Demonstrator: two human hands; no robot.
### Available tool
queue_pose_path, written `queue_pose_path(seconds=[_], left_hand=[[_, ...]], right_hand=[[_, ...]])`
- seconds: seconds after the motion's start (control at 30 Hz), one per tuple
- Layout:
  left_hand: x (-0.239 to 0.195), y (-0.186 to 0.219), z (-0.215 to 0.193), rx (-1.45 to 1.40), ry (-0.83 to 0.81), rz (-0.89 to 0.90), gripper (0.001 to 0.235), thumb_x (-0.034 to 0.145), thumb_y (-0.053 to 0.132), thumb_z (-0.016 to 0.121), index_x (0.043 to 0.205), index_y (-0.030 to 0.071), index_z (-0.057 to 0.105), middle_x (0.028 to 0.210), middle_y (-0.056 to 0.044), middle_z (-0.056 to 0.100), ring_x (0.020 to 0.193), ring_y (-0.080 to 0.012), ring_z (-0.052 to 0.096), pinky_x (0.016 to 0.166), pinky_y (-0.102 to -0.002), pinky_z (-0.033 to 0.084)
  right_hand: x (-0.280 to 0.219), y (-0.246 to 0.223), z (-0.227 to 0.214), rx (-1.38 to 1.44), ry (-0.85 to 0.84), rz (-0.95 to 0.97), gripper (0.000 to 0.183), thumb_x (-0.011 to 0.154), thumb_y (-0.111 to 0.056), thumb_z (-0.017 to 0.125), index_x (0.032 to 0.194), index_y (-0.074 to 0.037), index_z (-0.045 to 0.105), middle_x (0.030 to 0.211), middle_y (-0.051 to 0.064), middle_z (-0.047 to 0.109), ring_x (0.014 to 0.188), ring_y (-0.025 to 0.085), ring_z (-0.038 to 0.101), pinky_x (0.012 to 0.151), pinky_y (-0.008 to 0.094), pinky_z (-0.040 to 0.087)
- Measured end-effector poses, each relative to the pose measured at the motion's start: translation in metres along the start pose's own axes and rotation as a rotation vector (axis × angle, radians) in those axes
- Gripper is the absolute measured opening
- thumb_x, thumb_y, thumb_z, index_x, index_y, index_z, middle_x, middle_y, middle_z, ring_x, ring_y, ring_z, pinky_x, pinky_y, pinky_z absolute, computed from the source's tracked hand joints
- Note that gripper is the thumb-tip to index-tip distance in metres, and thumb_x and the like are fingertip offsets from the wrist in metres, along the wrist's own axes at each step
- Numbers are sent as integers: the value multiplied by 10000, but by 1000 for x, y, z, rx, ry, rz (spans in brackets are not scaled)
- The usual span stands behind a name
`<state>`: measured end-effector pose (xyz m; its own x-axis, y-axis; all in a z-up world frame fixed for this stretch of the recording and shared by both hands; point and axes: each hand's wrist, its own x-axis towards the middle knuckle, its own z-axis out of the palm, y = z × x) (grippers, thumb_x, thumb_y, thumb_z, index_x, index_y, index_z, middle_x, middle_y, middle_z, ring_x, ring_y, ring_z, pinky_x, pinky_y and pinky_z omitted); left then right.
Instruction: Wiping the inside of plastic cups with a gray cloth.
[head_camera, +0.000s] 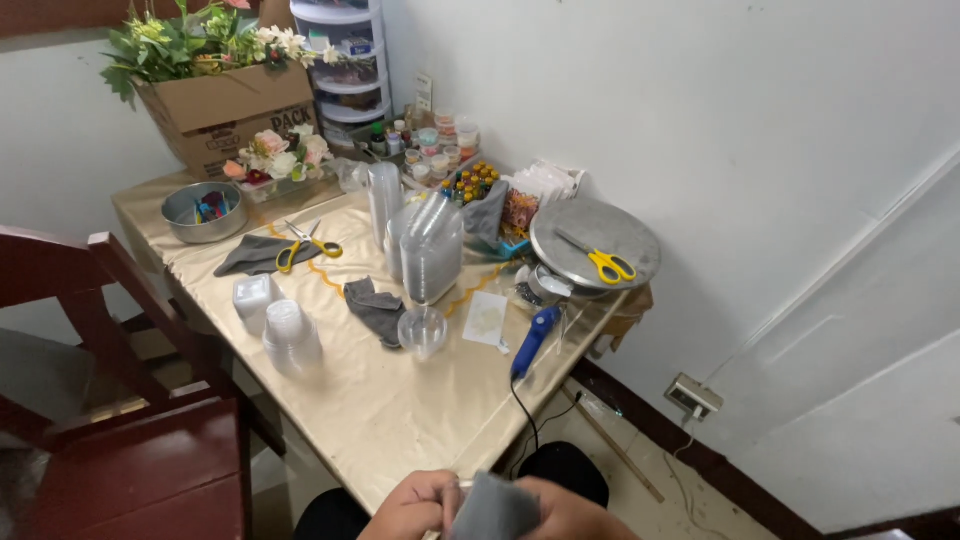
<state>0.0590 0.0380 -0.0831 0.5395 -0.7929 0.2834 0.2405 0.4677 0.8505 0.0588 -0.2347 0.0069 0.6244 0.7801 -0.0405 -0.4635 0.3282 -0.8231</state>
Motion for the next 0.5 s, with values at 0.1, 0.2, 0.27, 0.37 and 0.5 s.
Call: queue_pose_path(seconds=[0.1, 0.2, 0.27, 0.37, 0.5], left_hand=[[5, -21, -13, -6, 255, 80, 126, 885, -34, 528, 917, -17, 648, 792, -97, 682, 731, -182, 651, 669, -294, 494], [27, -14, 10, 188, 632, 323, 208, 935, 6, 552, 1051, -92, 695, 968, -148, 660, 911, -206, 612, 855, -333, 488], [47, 18, 40, 256, 1144, 321, 325, 940, 125, 572, 1219, 5, 687, 1223, -200, 694, 1145, -248, 651, 1022, -336, 501], [51, 26, 52, 1206, 647, 555, 414, 907, 90, 740, 1316, 58, 688, 1432, -196, 577, 1373, -324, 547, 1136, -382, 421], [61, 30, 59, 1307, 629, 383, 595, 839, 181, 863, 1369, 113, 601, 1487, -203, 521, 1397, -375, 499, 1110, -394, 423]], right_hand=[[3, -5, 10, -106, 65, 6, 589, 783, -391, 816, 1242, -62, 650, 1092, 28, 716, 1006, 121, 668, 898, 287, 518], [6, -3, 8, -220, 128, 27, 547, 849, -314, 785, 1291, -32, 630, 1138, 47, 713, 1060, 138, 664, 941, 296, 503], [10, -1, -8, -307, 175, 27, 519, 893, -263, 765, 1323, -11, 618, 1168, 60, 711, 1095, 149, 661, 969, 302, 492], [20, 26, -51, 31, 413, -103, 558, 934, -359, 659, 1321, 39, 611, 1155, 126, 737, 1065, 229, 697, 979, 374, 528], [20, 32, -58, 197, 573, -149, 629, 936, -423, 632, 1331, 63, 575, 1142, 190, 732, 1016, 293, 698, 905, 432, 529]])
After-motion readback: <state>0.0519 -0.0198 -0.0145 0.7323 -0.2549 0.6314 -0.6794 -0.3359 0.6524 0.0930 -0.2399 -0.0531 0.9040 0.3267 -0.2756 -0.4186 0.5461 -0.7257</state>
